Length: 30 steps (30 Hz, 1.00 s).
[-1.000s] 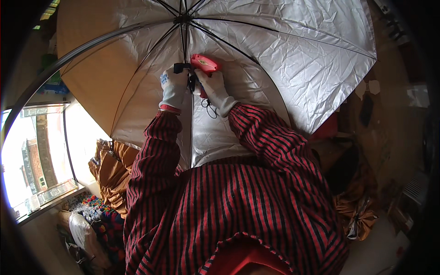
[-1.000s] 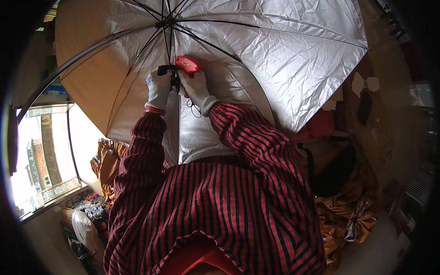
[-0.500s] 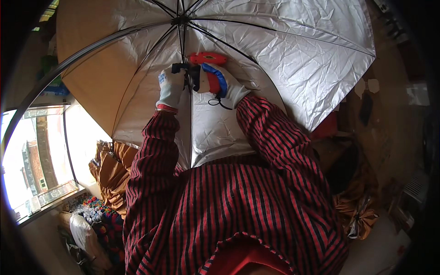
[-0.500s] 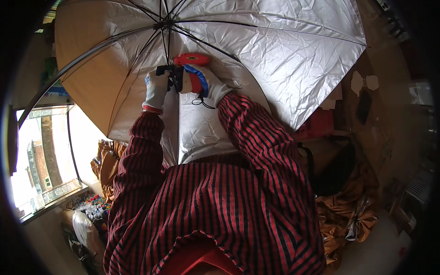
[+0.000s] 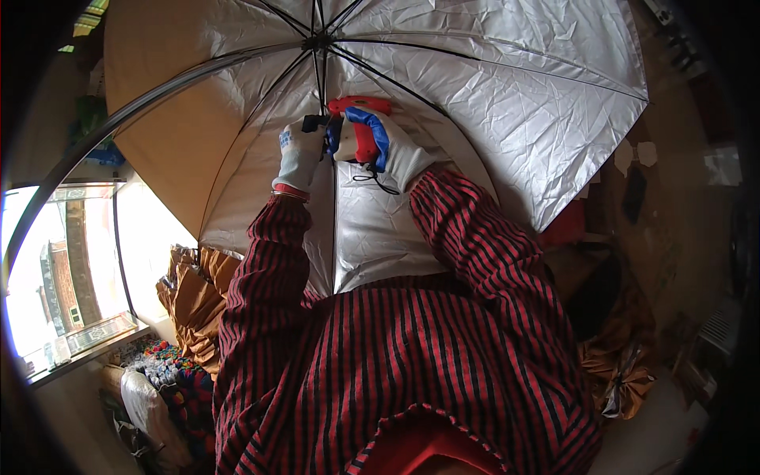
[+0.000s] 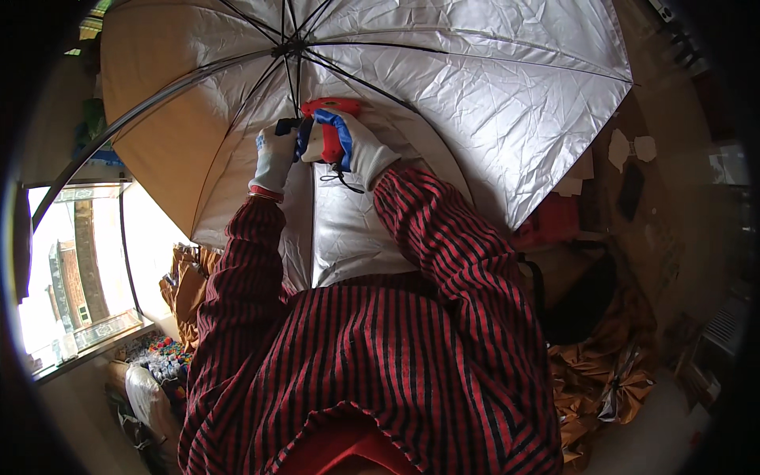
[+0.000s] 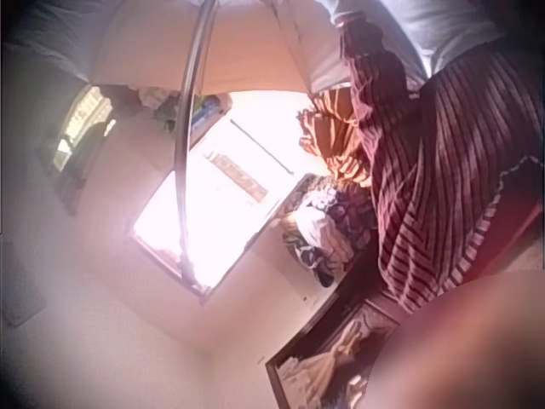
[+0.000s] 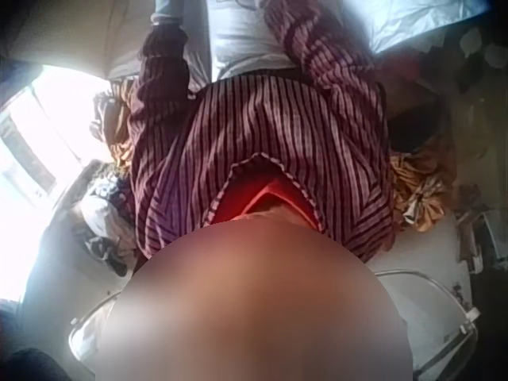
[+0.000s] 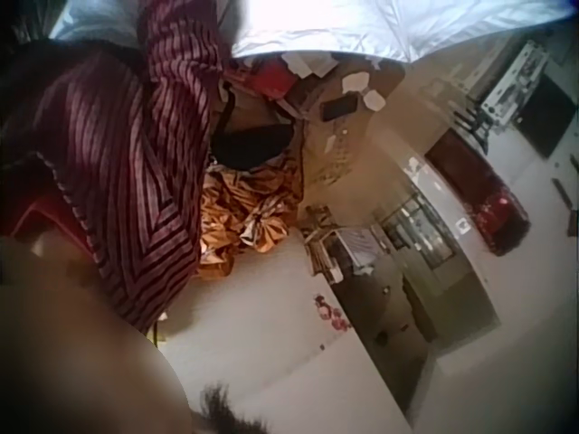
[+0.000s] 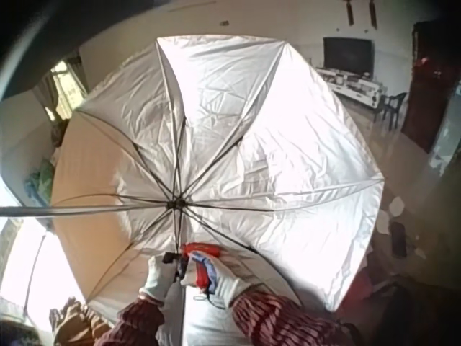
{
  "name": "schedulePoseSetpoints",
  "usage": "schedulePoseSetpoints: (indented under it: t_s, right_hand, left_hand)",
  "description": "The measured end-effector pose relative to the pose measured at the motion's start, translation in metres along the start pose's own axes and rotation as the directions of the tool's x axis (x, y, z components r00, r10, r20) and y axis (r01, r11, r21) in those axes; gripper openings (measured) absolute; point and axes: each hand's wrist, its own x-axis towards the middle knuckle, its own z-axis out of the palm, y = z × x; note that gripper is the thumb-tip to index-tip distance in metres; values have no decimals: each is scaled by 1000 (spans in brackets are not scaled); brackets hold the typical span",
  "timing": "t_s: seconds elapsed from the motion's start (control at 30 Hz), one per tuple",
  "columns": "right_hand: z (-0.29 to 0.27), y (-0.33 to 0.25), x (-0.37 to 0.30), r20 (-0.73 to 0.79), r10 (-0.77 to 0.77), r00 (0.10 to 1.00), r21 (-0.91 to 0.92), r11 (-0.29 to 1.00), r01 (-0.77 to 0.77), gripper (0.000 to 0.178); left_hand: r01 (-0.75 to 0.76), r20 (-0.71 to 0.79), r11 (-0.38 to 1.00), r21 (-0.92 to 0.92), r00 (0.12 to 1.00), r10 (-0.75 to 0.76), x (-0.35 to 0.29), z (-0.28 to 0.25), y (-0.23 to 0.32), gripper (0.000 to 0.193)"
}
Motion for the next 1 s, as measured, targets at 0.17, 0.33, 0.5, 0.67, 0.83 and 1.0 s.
schedulePoseSetpoints:
  t_s: [0.17, 0.33, 0.5, 0.67, 0.83, 1.0]
  right_hand:
    - [23, -4, 4, -3, 54, 999, 7, 999, -54, 28]
    - [17, -12, 1, -20, 194, 981, -25, 980, -195, 29]
    - [-4, -1, 18, -152, 122, 981, -122, 982, -141, 27]
    - [-17, -7, 14, -165, 120, 979, -199, 968, -153, 26]
    - [-8, -1, -45, -159, 194, 968, -36, 979, -203, 28]
    - [14, -9, -123, -336, 64, 940, -576, 775, -259, 35]
  left_hand:
    - [-56, 31, 996, 73, 998, 54, 4, -5, -15, 30]
    - [50, 80, 999, 5, 996, -51, -1, -7, -7, 26]
    - [66, 82, 998, -14, 995, -65, 4, -3, -16, 34]
    - [89, 29, 995, 43, 996, -90, 3, 2, -20, 34]
    - [44, -56, 995, 88, 998, -39, 3, -4, -28, 35]
    - [4, -27, 982, 188, 1000, 1, -16, -6, -13, 37]
